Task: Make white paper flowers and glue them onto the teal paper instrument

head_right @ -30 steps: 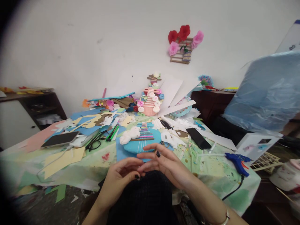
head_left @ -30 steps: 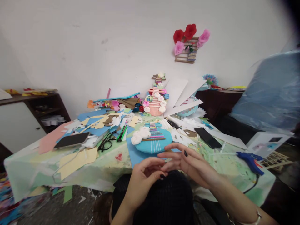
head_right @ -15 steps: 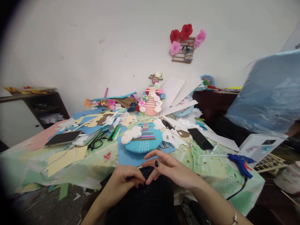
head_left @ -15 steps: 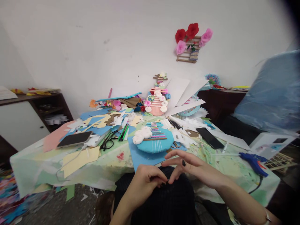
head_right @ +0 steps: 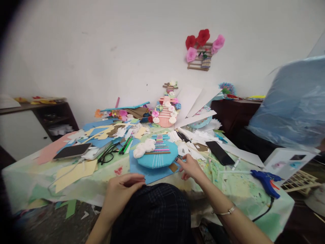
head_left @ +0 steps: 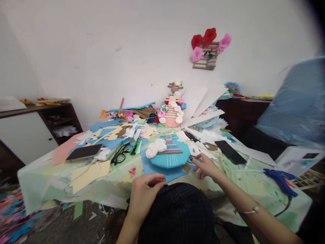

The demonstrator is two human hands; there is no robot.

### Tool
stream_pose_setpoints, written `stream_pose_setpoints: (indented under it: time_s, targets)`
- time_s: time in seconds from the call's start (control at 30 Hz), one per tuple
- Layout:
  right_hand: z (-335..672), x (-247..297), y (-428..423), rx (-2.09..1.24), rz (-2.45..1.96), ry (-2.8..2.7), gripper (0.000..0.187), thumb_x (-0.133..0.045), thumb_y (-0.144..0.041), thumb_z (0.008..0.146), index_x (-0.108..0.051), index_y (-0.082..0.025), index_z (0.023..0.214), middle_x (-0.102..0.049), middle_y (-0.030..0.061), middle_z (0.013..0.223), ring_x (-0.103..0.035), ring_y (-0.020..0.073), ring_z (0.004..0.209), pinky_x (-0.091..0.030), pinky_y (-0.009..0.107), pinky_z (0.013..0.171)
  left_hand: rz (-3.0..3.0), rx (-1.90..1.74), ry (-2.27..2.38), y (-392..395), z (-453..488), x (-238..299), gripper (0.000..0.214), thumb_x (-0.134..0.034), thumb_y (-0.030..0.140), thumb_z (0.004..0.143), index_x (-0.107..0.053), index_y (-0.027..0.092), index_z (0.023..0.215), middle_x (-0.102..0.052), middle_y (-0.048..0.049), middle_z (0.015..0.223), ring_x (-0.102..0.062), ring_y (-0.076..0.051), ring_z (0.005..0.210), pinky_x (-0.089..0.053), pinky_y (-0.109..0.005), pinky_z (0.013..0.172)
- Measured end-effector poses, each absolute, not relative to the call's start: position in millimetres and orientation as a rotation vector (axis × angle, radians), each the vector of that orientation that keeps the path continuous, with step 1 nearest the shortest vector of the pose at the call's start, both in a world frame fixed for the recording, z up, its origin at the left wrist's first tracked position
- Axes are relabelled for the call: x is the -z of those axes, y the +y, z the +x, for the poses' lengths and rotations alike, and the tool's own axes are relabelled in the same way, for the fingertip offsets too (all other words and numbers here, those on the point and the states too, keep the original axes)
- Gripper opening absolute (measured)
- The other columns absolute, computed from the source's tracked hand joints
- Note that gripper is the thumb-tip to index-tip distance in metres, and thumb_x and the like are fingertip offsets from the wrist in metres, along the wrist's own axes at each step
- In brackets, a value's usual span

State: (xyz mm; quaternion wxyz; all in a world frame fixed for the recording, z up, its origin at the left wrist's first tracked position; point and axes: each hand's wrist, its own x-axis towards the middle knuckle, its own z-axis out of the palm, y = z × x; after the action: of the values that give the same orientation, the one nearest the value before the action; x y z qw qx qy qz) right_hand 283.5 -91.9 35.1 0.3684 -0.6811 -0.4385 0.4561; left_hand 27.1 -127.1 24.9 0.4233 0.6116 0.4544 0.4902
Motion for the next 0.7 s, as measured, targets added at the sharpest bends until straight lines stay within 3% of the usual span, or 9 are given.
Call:
stream_pose_setpoints:
  time_s: [0.13,0.3,0.5,0.6,0.7]
  targets:
    - [278.6,-28.0,-73.2,-1.294,-1.712,-0.989,0.030,-0.053,-0.036,0.093,-0.057,-0.014,0.114,-0.063,0.0058,0.103,-0.063,0.0144,0.081,-0.055,0.032,0.069,1.483,-1.297,1.265,-121.4,20.5,-20.9,0.012,-0.076,0.023,0.061,-0.073,0.020,0.072,-0.074,-0.0015,0.065,-0.071,-0.019,0.063,-0.057,-0.024,0.062]
    - [265.5,-22.2,-56.1,-1.375,-1.568,-0.882,0.033,-0.056,-0.033,0.092,-0.055,-0.016,0.120,-0.060,0.0084,0.116,-0.062,0.0195,0.095,-0.054,0.039,0.080,1.475,-1.250,1.268,-116.2,12.2,-15.4,0.014,-0.070,0.030,0.067,-0.074,0.020,0.075,-0.074,-0.0025,0.067,-0.071,-0.020,0.063,-0.057,-0.026,0.060]
    - [262.6,-14.2,-53.0,-1.333,-1.372,-0.810,0.031,-0.057,-0.031,0.091,-0.055,-0.015,0.119,-0.061,0.0077,0.113,-0.063,0.0181,0.092,-0.055,0.037,0.076,1.619,-1.281,1.253,-109.7,-4.4,-13.9,0.025,-0.057,0.031,0.076,-0.075,0.023,0.090,-0.077,-0.0034,0.084,-0.072,-0.022,0.084,-0.057,-0.033,0.080]
    - [275.7,-16.1,-58.8,-1.249,-1.259,-0.778,0.027,-0.057,-0.027,0.091,-0.056,-0.015,0.115,-0.063,0.0054,0.102,-0.064,0.0145,0.080,-0.056,0.032,0.068,1.536,-1.302,1.337,-106.4,-15.7,-13.1,0.027,-0.063,0.035,0.069,-0.075,0.021,0.089,-0.077,-0.0048,0.083,-0.072,-0.025,0.089,-0.054,-0.036,0.088]
    - [300.1,-22.5,-59.8,-1.105,-1.131,-0.714,0.021,-0.059,-0.021,0.089,-0.057,-0.014,0.109,-0.065,0.0018,0.089,-0.064,0.0117,0.068,-0.056,0.028,0.062,1.461,-1.307,1.499,-103.5,-26.7,-11.3,0.037,-0.072,0.036,0.059,-0.073,0.019,0.091,-0.077,-0.0056,0.077,-0.072,-0.028,0.083,-0.054,-0.039,0.085]
